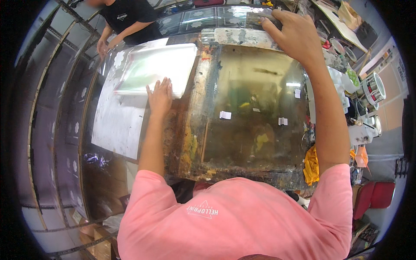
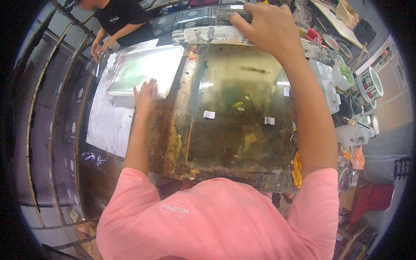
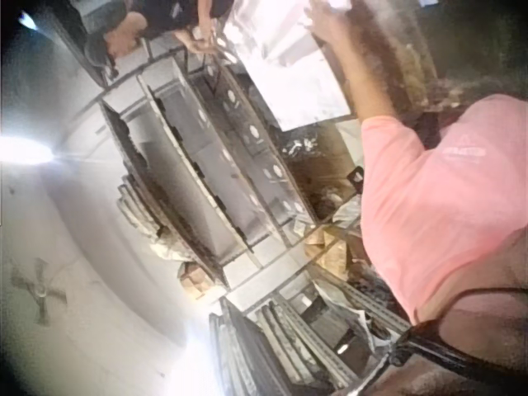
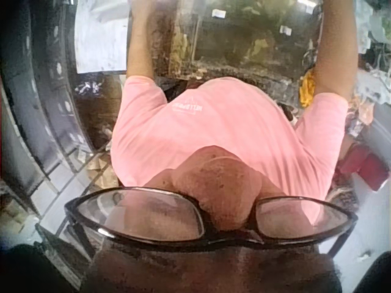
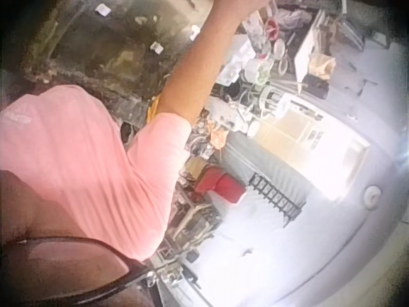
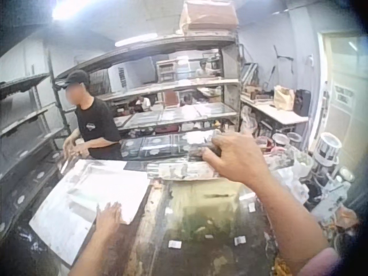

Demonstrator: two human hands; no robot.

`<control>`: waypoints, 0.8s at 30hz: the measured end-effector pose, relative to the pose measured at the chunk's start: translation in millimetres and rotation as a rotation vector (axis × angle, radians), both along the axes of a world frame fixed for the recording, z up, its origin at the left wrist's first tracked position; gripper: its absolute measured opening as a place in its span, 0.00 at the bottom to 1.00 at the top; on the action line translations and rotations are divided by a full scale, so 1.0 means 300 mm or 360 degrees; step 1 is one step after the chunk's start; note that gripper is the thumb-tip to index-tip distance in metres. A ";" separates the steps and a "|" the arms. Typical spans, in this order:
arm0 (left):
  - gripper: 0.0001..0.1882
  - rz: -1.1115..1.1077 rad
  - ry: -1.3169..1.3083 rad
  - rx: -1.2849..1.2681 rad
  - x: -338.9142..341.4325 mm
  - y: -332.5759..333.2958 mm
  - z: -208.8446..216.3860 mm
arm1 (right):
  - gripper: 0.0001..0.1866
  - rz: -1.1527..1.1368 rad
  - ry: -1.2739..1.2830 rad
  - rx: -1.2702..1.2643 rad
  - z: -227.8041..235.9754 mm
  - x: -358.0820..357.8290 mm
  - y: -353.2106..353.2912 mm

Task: The person repeatedly aligns a screen printing frame over a white sheet, uses a squeegee to pull green ink across the mesh, then lifts the frame to reveal a printed flower design. The cycle repeats multiple times on the same work surface.

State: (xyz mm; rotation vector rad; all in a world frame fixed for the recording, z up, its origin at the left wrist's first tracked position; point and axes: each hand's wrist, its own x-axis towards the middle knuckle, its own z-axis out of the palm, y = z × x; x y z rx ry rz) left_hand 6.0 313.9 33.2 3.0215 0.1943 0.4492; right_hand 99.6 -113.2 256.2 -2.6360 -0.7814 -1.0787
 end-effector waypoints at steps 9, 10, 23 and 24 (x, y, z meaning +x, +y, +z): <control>0.19 -0.0571 -0.0275 0.0021 0.043 -0.257 0.217 | 0.27 -0.0078 0.0163 0.0052 0.055 -0.008 0.006; 0.18 -0.0627 -0.0096 0.0055 0.042 -0.322 0.193 | 0.28 -0.0058 0.0114 0.0050 0.047 0.004 0.009; 0.65 -0.1239 0.0313 -0.0138 -0.013 -1.042 -0.120 | 0.29 -0.0020 0.0079 0.0074 0.062 -0.006 -0.022; 0.66 -0.1229 0.0275 -0.0135 -0.018 -1.049 -0.132 | 0.29 0.0020 0.0089 0.0088 0.057 0.007 -0.006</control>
